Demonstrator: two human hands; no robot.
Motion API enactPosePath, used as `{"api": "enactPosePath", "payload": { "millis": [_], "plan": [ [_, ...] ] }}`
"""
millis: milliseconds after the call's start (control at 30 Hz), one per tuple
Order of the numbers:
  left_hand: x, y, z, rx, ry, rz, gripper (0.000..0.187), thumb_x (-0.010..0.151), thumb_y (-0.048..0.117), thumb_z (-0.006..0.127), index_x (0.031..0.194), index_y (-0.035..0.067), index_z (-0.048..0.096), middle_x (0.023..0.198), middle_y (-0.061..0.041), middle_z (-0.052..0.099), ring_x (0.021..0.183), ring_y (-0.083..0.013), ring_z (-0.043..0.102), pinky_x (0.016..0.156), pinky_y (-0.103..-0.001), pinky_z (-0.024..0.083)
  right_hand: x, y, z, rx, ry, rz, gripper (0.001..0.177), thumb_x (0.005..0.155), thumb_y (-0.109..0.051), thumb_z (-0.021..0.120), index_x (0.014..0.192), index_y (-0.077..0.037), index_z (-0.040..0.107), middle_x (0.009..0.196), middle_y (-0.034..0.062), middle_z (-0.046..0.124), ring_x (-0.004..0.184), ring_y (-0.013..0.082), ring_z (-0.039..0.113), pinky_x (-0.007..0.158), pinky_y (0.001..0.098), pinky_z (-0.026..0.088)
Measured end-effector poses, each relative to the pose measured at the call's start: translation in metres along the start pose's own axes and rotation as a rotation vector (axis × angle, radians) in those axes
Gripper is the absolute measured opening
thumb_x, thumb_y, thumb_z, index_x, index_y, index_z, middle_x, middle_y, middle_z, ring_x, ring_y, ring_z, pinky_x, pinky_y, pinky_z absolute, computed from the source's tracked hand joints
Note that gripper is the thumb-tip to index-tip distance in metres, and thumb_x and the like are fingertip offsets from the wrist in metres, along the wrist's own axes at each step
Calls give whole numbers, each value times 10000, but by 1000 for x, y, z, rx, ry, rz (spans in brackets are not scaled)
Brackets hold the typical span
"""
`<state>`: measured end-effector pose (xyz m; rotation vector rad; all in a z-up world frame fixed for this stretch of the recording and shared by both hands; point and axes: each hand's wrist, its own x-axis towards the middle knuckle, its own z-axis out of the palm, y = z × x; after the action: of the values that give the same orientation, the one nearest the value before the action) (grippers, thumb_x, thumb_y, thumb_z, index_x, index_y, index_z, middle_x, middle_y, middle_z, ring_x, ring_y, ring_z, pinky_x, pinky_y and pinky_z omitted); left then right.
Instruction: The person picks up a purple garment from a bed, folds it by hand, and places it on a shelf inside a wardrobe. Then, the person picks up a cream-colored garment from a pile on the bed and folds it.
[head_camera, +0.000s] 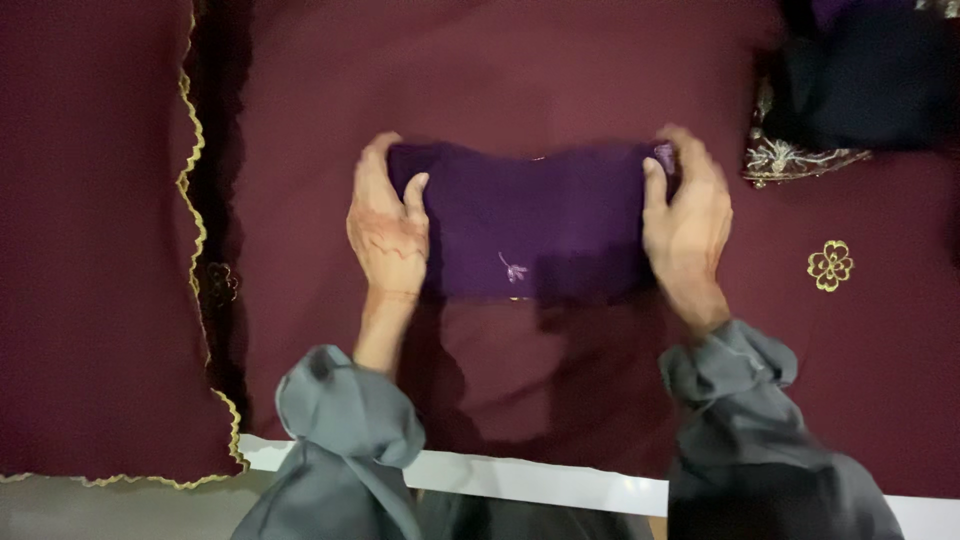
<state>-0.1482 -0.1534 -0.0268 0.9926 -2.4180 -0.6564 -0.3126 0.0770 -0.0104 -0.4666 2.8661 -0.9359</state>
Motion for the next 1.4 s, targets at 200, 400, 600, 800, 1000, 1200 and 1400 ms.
{"api": "enactPosePath", "payload": {
  "millis": [200,400,600,800,1000,1200,1400],
  "plan": [
    [-49,31,12,408,-237,483,616,1065,326,496,1627,135,329,1673,-54,327,1558,-235,309,1271,-487,303,-45,-29,13,-174,-68,-523,645,1063,-168,517,1645,-1,293,1716,193,289,1615,331,220,1321,544,163],
    [-46,27,24,299,-410,451,672,1018,408,530,1629,279,283,1708,-34,199,1579,-272,168,1259,-565,179,-40,-25,36,-378,-295,-566,650,1025,-401,535,1618,-225,335,1689,106,243,1563,290,193,1228,630,120],
    [-40,25,32,257,-381,389,698,1009,442,541,1641,296,283,1724,-63,174,1594,-325,152,1273,-563,188,-32,-20,43,-355,-263,-558,661,1023,-450,506,1621,-226,338,1690,118,251,1565,314,195,1226,650,125],
    [-35,26,21,136,-464,406,896,912,672,589,1609,213,263,1689,-124,136,1567,-359,87,1248,-597,109,-30,-18,36,-338,-333,-605,757,1002,-518,533,1623,-180,265,1681,145,194,1556,339,152,1204,663,94],
    [-39,43,-15,346,-744,433,1193,720,562,748,1632,111,125,1694,-124,41,1570,-303,24,1258,-555,48,-27,-38,-1,-393,-533,-590,988,819,-452,694,1598,-120,184,1669,168,111,1549,324,76,1224,610,46],
    [-59,36,9,614,-548,525,958,837,135,675,1616,-11,138,1698,-173,99,1572,-289,98,1274,-435,132,-60,-56,10,-600,-625,-586,1097,719,-193,771,1611,-17,158,1670,268,97,1528,385,96,1208,572,134],
    [-50,12,53,508,-328,535,703,919,8,574,1559,-58,290,1639,-234,300,1538,-331,286,1251,-432,283,-57,-37,43,-489,-159,-718,863,760,48,664,1567,-28,369,1576,271,403,1476,384,396,1180,563,348]
  ]
}}
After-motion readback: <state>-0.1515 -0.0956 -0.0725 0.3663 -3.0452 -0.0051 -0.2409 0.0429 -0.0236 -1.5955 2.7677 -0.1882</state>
